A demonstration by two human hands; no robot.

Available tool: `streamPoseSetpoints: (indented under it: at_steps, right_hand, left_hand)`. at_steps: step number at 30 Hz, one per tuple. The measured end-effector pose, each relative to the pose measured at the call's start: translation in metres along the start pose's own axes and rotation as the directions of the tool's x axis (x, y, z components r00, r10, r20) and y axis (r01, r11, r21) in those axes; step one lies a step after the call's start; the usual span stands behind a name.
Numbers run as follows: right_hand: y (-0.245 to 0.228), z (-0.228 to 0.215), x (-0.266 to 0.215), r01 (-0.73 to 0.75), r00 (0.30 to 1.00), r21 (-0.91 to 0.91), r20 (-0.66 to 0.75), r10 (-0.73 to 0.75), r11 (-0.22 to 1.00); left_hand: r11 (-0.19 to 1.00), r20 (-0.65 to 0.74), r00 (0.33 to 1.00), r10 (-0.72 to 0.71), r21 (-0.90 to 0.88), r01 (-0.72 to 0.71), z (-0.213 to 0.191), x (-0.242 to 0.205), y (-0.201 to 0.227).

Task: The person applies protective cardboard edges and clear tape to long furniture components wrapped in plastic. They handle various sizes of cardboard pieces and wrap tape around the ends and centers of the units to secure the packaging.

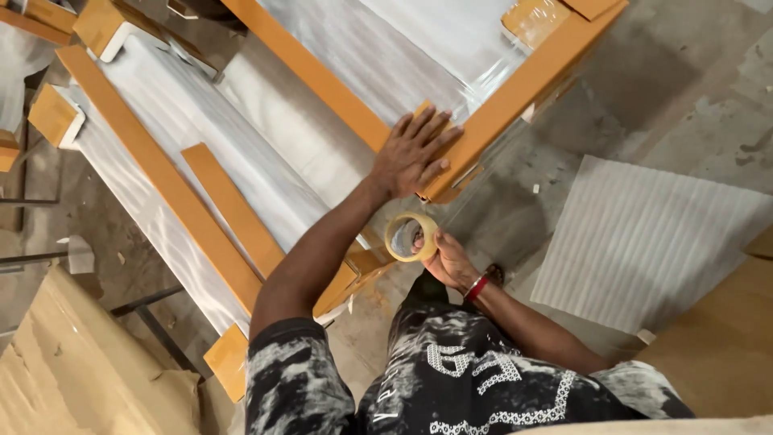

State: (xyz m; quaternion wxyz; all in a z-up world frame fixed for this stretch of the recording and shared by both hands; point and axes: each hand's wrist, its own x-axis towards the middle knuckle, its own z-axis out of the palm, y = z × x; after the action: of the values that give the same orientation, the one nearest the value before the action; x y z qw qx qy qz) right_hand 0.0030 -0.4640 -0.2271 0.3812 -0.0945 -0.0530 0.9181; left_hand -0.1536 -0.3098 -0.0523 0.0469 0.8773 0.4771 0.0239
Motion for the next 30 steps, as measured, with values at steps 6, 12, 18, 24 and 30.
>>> streamPoseSetpoints:
  at_steps: [6,12,18,24,30]
  right_hand:
    - [0.025,-0.011,0.038,0.048,0.994,0.012,0.101,-0.049,0.999]
    - [0.038,-0.011,0.077,0.171,0.981,0.021,0.086,-0.172,0.985]
    - [0.038,-0.043,0.106,0.274,0.962,0.048,-0.039,-0.272,0.961]
    - [0.021,0.032,0.106,0.246,0.943,-0.047,-0.221,-0.25,0.968]
    - [0.032,-0.027,0.106,0.295,0.955,0.003,-0.024,-0.295,0.956]
  left_hand:
    - [1.0,0.002,1.0,-0.014,-0.024,0.014,-0.003,-0.004,0.003]
    - [1.0,-0.031,0.999,0.012,-0.014,-0.013,-0.001,-0.008,0.003]
    - [1.0,-0.081,0.996,0.023,-0.003,-0.024,0.006,-0.01,-0.003]
    - [0.948,-0.294,0.954,-0.057,-0.314,-0.04,0.013,-0.059,-0.043]
    - [0.448,0.445,0.677,-0.586,-0.519,0.728,0.036,-0.103,-0.083]
